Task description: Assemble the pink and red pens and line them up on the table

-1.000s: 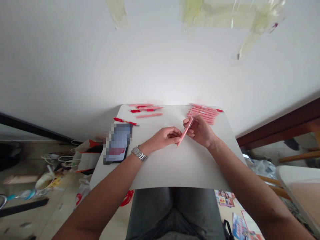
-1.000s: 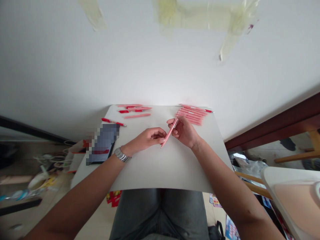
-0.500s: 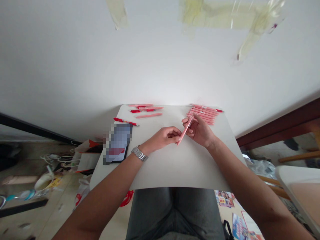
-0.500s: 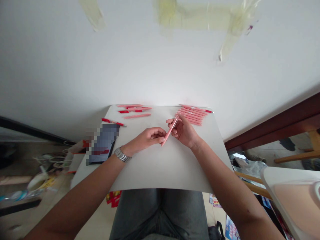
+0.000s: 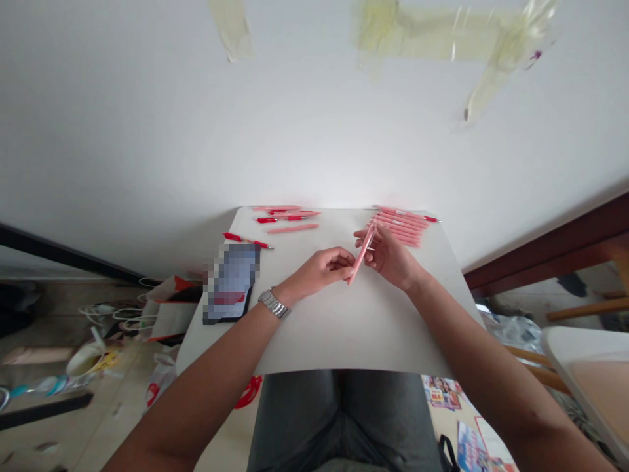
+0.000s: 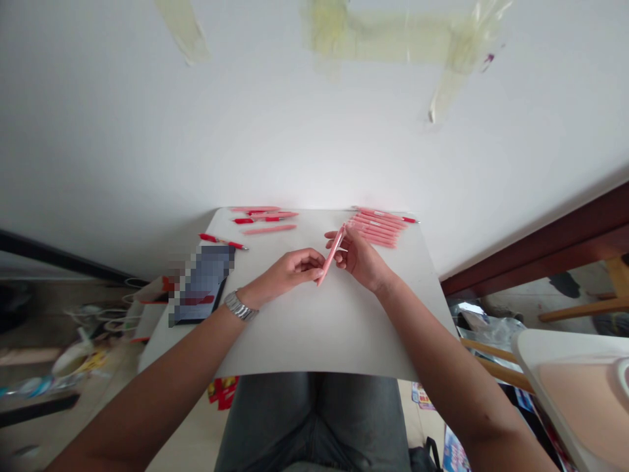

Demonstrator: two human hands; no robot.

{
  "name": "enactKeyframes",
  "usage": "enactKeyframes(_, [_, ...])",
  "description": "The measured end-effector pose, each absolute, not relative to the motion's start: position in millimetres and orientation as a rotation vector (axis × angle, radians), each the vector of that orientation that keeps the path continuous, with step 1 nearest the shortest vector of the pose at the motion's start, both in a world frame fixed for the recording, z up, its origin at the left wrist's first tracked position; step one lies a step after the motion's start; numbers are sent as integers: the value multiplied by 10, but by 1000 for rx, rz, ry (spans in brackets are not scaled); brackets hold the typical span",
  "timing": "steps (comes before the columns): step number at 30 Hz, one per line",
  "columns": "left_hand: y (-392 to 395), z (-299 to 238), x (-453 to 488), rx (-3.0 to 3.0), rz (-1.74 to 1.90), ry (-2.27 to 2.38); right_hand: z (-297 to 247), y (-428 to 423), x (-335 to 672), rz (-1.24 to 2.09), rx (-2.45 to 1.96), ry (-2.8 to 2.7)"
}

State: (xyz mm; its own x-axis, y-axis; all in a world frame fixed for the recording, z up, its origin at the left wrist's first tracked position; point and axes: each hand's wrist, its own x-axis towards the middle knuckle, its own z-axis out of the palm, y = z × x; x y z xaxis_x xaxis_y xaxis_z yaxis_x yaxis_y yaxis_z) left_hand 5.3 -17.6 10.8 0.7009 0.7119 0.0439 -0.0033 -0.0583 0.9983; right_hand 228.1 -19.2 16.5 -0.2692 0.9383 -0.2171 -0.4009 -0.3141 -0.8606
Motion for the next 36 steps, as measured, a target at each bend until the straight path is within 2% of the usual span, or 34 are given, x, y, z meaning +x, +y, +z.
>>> enactKeyframes(11, [-151, 67, 66, 1472, 872, 677, 159, -276, 2191, 1394, -1005, -1384])
enactKeyframes(21, [-171, 67, 83, 1406, 924, 729, 178, -304, 2187, 1271, -1018, -1475])
enactKeyframes(29, [-125, 63, 44, 1344, 1139, 831, 129, -309, 2207, 1131, -1059, -1646])
enactKeyframes(36, [-94, 34, 33, 1351, 1249, 820, 92, -305, 2228, 767, -1116, -1866])
